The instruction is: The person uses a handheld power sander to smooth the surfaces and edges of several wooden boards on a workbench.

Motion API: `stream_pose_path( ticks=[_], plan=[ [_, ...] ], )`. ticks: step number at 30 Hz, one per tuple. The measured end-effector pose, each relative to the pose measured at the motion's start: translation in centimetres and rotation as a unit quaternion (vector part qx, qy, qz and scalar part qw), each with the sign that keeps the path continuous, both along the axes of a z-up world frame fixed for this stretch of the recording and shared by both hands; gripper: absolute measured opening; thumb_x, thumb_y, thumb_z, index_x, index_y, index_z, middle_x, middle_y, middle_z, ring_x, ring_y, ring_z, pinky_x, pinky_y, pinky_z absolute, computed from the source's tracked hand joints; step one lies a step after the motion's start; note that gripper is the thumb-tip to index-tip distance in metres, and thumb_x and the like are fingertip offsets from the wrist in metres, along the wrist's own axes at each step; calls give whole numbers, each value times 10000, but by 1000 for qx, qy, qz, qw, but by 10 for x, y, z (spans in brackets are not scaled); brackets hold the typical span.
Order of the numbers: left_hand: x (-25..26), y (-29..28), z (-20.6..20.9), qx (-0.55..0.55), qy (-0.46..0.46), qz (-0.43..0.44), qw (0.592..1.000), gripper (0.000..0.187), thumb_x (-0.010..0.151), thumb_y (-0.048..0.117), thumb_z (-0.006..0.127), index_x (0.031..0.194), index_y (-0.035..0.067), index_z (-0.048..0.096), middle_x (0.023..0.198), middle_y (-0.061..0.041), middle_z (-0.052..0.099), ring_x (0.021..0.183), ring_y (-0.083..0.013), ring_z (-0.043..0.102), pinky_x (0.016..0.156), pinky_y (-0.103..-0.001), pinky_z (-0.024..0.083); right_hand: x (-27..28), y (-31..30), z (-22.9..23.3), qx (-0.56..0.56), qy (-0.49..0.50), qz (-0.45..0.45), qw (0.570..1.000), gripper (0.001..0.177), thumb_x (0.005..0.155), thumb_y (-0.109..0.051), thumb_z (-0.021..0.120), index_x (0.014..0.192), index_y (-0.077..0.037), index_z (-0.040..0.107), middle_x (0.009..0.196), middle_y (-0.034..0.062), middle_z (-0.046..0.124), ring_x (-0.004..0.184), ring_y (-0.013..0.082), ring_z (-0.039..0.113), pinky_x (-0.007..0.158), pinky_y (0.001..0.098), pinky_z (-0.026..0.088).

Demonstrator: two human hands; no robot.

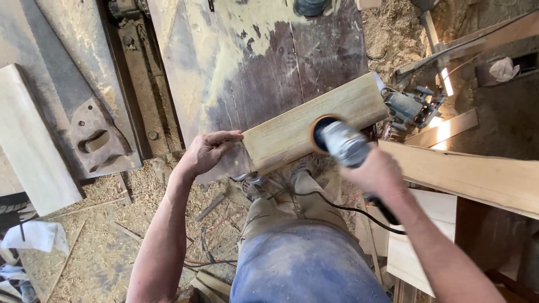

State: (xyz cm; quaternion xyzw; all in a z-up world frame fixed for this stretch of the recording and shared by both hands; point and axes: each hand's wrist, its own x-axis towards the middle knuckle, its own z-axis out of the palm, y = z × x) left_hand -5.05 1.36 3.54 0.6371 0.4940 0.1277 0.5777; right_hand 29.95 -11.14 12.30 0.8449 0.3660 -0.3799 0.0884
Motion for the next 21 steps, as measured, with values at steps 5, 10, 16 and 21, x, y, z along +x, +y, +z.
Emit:
stream_pose_path(
  ticks=[5, 10, 16, 21],
  plan=[
    [-1, -6, -18, 129, -37, -56, 989, 347, 859, 94, 763, 1205, 114, 744, 1270, -109, 730, 1060, -246, 716, 896, -365, 594, 66, 19, 24, 20, -33, -132, 991, 494, 782, -320, 780, 1160, -30, 653, 917, 203, 715, 792, 363, 693, 721, 475, 546],
    [9, -12, -36, 365, 193, -249, 876, 914, 766, 724, 746, 1552, 423, 390, 1632, -56, 410, 1384, -341, 399, 966, -571, 458, 136, -11, 10, 120, 23, -320, 939, 203, 806, -216, 721, 958, -83, 702, 797, 90, 629, 590, 214, 571, 487, 396, 495],
    [71, -45, -62, 487, 147, -220, 833, 727, 829, 798, 612, 1421, 384, 526, 1176, -137, 565, 996, -256, 523, 894, -559, 443, 188, -122, -52, 253, 266, -465, 806, 280, 885, -202, 678, 1082, -63, 536, 785, 182, 622, 623, 285, 612, 522, 437, 520],
    [152, -62, -35, 400, 84, -130, 903, 559, 843, 736, 627, 1281, 389, 650, 1367, -164, 560, 1144, -390, 549, 1084, -610, 306, 162, -113, -9, 97, 136, -399, 902, 314, 868, 3, 660, 1177, 43, 622, 906, 239, 693, 681, 360, 666, 570, 442, 586]
  ],
)
